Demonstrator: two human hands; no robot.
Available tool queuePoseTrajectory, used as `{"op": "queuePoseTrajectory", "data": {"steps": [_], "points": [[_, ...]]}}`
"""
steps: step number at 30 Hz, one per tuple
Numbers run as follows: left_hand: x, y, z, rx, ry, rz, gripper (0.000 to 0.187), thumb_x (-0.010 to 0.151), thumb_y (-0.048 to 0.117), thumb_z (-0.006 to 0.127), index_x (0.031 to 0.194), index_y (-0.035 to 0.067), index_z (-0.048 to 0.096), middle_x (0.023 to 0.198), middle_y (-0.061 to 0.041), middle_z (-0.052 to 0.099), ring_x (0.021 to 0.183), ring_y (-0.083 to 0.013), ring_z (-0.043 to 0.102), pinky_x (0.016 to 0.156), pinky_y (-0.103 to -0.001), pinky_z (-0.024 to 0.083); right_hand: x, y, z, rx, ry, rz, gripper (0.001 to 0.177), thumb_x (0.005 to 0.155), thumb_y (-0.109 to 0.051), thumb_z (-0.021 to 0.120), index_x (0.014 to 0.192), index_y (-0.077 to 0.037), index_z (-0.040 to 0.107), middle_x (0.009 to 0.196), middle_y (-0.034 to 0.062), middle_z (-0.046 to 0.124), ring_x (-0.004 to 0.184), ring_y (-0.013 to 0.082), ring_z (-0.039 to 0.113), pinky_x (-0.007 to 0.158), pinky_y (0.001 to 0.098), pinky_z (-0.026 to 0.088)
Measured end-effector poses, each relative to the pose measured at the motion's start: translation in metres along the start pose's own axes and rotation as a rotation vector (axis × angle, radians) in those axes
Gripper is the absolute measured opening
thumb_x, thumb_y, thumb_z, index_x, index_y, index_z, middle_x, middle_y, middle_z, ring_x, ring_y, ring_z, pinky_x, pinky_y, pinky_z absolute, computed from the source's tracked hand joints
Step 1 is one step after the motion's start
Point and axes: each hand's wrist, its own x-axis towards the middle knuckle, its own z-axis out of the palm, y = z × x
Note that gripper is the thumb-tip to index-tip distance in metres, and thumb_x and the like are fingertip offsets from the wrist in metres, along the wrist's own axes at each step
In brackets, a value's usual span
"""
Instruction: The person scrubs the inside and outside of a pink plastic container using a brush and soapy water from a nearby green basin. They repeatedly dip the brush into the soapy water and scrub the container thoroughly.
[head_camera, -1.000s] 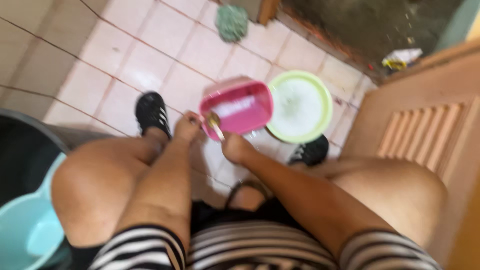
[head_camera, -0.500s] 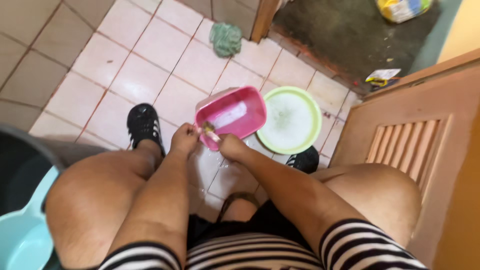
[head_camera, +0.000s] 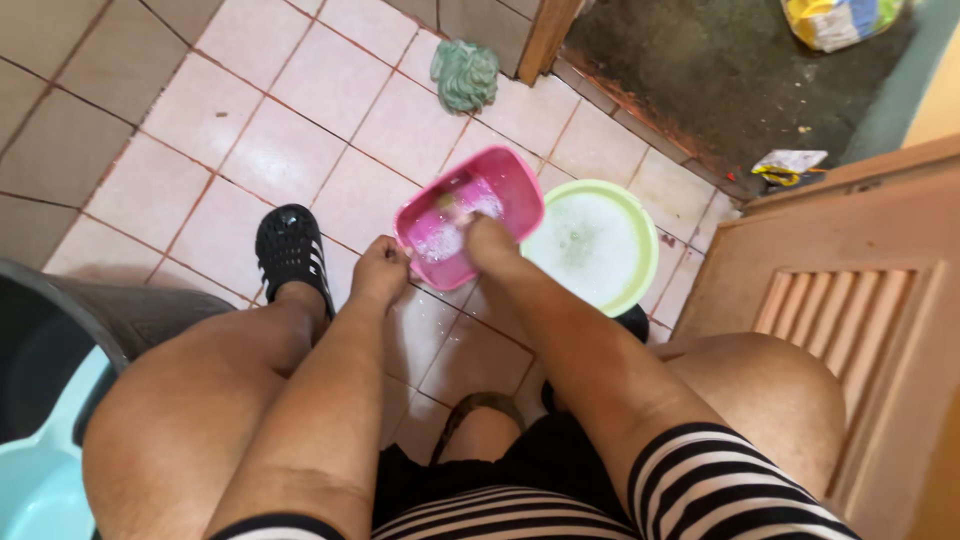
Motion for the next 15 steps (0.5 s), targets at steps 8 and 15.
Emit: {"op": "queuePoseTrajectory", "data": {"steps": [8,15], "points": [[-0.008,0.008,-0.001,-0.157,-0.099,-0.013,0.015,0.099,0.021,0.065,0.098,0.007,0.061,0.082,-0.005,0.075,0.072,-0.0124,0.071,0.073,-0.029,0.053,-0.013,-0.015,-0.023,0.129,-0.053,0.257,0.038,0.106,-0.031,0.044,0.125,-0.007,0.067,0.115,0.0235,0.071,0.106,0.0383,0.069,0.094,0.0486,0.05],[-0.011,0.008,0.0,-0.139,-0.064,-0.009,0.016,0.098,0.022,0.069,0.096,0.008,0.061,0.085,-0.006,0.075,0.073,-0.0128,0.069,0.07,-0.028,0.052,-0.034,-0.021,-0.041,0.158,-0.068,0.22,0.036,0.1,-0.022,0.045,0.124,-0.007,0.068,0.112,0.0237,0.073,0.101,0.0383,0.073,0.091,0.0488,0.053]]}}
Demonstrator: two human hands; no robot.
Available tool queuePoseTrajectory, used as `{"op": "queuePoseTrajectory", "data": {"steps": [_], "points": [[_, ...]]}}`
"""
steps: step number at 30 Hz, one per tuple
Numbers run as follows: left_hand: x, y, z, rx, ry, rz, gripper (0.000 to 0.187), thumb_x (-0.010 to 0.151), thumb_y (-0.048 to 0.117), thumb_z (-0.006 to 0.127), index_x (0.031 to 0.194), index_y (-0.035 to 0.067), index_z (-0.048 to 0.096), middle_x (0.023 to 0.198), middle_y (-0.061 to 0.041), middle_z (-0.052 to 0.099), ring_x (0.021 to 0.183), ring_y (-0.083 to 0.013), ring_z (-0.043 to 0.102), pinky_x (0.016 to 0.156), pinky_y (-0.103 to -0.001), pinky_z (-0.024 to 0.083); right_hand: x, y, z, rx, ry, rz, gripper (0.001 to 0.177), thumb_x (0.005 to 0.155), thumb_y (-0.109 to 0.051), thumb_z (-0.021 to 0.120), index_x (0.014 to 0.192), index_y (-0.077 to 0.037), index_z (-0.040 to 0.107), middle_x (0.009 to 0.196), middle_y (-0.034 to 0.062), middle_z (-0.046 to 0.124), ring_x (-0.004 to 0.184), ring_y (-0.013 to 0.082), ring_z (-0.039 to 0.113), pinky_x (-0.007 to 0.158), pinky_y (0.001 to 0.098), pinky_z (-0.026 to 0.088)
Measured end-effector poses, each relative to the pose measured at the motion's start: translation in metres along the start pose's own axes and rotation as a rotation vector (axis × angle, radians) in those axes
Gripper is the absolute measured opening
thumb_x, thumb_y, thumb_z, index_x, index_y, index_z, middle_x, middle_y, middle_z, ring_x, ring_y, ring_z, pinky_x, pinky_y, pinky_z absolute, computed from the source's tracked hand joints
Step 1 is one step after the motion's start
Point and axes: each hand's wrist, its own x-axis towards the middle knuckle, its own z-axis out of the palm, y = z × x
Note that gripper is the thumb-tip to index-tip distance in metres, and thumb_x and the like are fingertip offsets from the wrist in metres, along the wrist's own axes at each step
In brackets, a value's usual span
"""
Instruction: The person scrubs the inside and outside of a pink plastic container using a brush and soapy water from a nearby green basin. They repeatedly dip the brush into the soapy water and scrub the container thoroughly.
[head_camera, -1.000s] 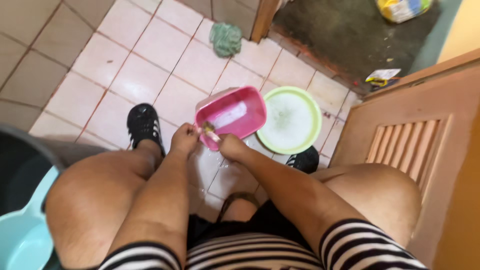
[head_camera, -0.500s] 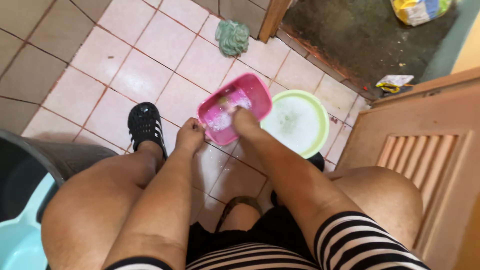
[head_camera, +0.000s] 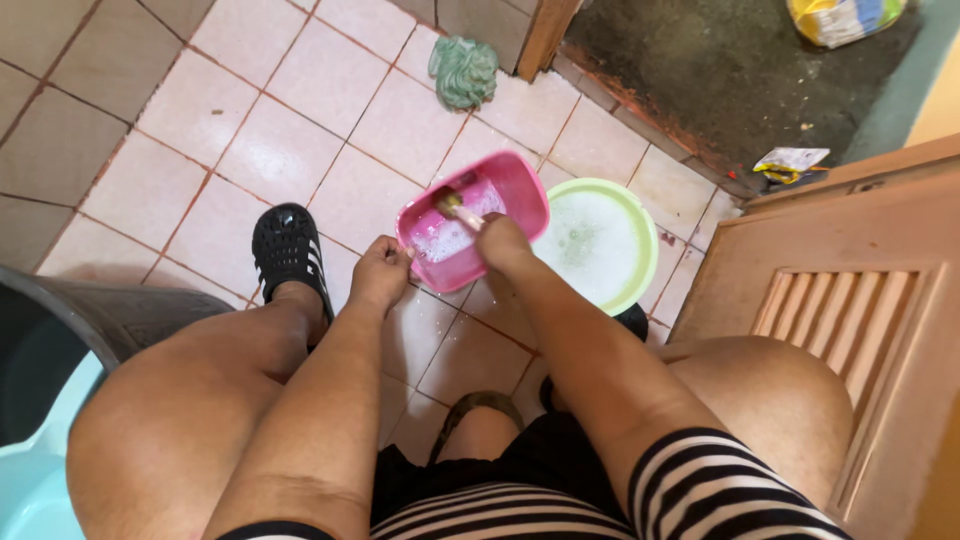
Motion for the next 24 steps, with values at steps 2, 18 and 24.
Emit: {"op": "queuePoseTrajectory", "data": {"steps": [2,18,24], "points": [[-0.004,0.006,0.001,0.028,0.012,-0.014,0.017,0.097,0.024,0.069,0.096,0.009,0.061,0.087,-0.006,0.075,0.075,-0.0138,0.068,0.071,-0.03,0.052,0.003,0.003,-0.016,-0.122,0.04,-0.05,0.038,0.103,-0.029,0.046,0.125,-0.007,0.067,0.115,0.0239,0.071,0.104,0.0385,0.071,0.095,0.0471,0.051],[-0.008,-0.013,0.01,0.198,0.011,0.054,0.024,0.095,0.033,0.07,0.103,0.011,0.066,0.104,-0.01,0.078,0.094,-0.0239,0.074,0.088,-0.035,0.054,-0.07,-0.009,-0.018,-0.049,-0.002,0.0,0.041,0.1,-0.024,0.044,0.13,-0.016,0.07,0.125,0.0156,0.071,0.115,0.0313,0.07,0.101,0.0434,0.05],[-0.02,-0.017,0.018,0.167,-0.001,0.017,0.023,0.094,0.032,0.069,0.104,0.012,0.065,0.1,-0.01,0.079,0.093,-0.0241,0.078,0.085,-0.035,0.056,-0.06,0.018,-0.041,-0.646,-0.023,-0.087,0.034,0.105,-0.029,0.043,0.12,-0.016,0.07,0.116,0.0152,0.074,0.108,0.0326,0.069,0.096,0.0471,0.052]]}}
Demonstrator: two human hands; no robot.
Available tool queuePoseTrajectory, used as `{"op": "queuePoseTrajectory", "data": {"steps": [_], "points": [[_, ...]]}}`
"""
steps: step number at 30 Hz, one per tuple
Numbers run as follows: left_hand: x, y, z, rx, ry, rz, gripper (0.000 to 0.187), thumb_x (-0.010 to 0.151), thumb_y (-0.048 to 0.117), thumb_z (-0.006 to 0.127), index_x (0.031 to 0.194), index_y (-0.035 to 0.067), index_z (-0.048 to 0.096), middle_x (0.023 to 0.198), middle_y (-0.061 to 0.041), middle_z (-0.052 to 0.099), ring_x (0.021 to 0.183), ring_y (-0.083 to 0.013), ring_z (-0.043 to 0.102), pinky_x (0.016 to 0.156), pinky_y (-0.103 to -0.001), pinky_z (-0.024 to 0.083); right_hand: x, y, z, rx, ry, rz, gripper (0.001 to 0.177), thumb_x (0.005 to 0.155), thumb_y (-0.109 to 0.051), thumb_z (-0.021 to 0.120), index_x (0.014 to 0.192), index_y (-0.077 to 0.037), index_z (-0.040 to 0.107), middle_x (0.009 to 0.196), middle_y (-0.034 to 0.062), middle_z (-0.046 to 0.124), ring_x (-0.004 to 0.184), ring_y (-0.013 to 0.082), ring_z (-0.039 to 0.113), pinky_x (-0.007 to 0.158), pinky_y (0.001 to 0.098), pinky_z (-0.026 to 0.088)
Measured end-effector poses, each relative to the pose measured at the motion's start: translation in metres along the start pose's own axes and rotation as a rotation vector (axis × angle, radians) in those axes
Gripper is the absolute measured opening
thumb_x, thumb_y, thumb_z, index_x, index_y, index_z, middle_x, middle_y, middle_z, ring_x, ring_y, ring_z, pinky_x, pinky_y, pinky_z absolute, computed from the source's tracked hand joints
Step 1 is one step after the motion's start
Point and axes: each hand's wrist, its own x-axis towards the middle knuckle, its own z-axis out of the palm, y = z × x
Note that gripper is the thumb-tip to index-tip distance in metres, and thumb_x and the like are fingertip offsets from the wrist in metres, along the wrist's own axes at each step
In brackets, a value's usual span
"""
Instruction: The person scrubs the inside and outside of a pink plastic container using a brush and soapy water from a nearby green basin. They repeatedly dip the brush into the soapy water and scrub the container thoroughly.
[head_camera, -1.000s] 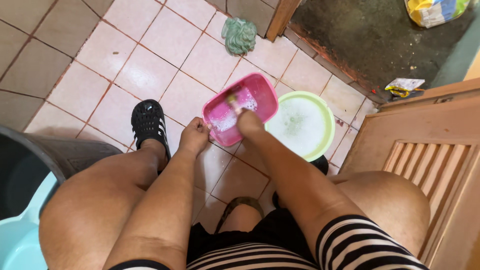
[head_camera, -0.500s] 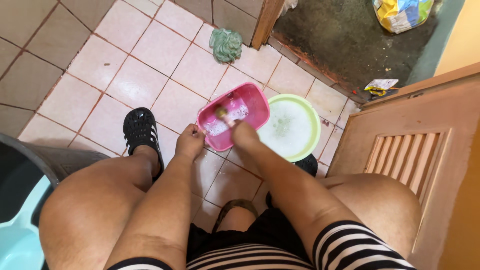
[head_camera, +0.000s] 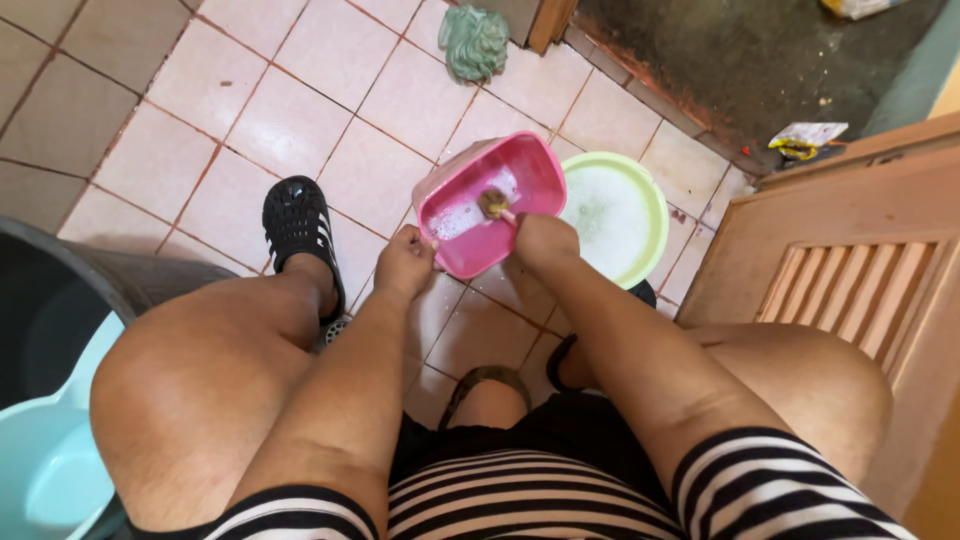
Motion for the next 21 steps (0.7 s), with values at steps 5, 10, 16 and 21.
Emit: {"op": "queuePoseTrajectory", "data": {"steps": [5,10,16,21], "points": [[-0.01,0.001,0.006,0.046,0.035,0.057,0.022,0.094,0.032,0.072,0.101,0.012,0.066,0.096,-0.009,0.079,0.088,-0.022,0.075,0.08,-0.036,0.055,-0.024,-0.012,0.028,0.057,-0.004,-0.176,0.029,0.09,-0.024,0.055,0.109,-0.014,0.074,0.106,0.0147,0.074,0.099,0.0326,0.071,0.09,0.0459,0.054],[-0.006,-0.006,0.009,0.093,0.064,0.117,0.021,0.097,0.031,0.071,0.098,0.011,0.064,0.096,-0.01,0.077,0.084,-0.0251,0.074,0.077,-0.038,0.055,-0.097,-0.013,-0.012,-0.077,-0.088,-0.212,0.031,0.091,-0.035,0.058,0.109,-0.016,0.075,0.099,0.0142,0.075,0.093,0.0324,0.072,0.086,0.0468,0.055],[-0.007,-0.001,0.02,0.114,0.146,0.121,0.023,0.091,0.035,0.075,0.098,0.014,0.068,0.097,-0.012,0.076,0.09,-0.0294,0.072,0.08,-0.042,0.055,-0.131,-0.005,-0.029,0.152,-0.12,-0.145,0.036,0.09,-0.041,0.06,0.112,-0.017,0.075,0.097,0.0147,0.076,0.092,0.0333,0.073,0.086,0.0466,0.055],[0.001,-0.003,0.011,0.155,0.142,0.063,0.027,0.092,0.037,0.074,0.101,0.012,0.068,0.1,-0.014,0.077,0.093,-0.0325,0.073,0.084,-0.044,0.055,-0.126,0.005,0.0,0.193,-0.054,-0.194,0.036,0.091,-0.038,0.059,0.117,-0.02,0.075,0.102,0.0158,0.074,0.096,0.0369,0.07,0.086,0.0495,0.053]]}}
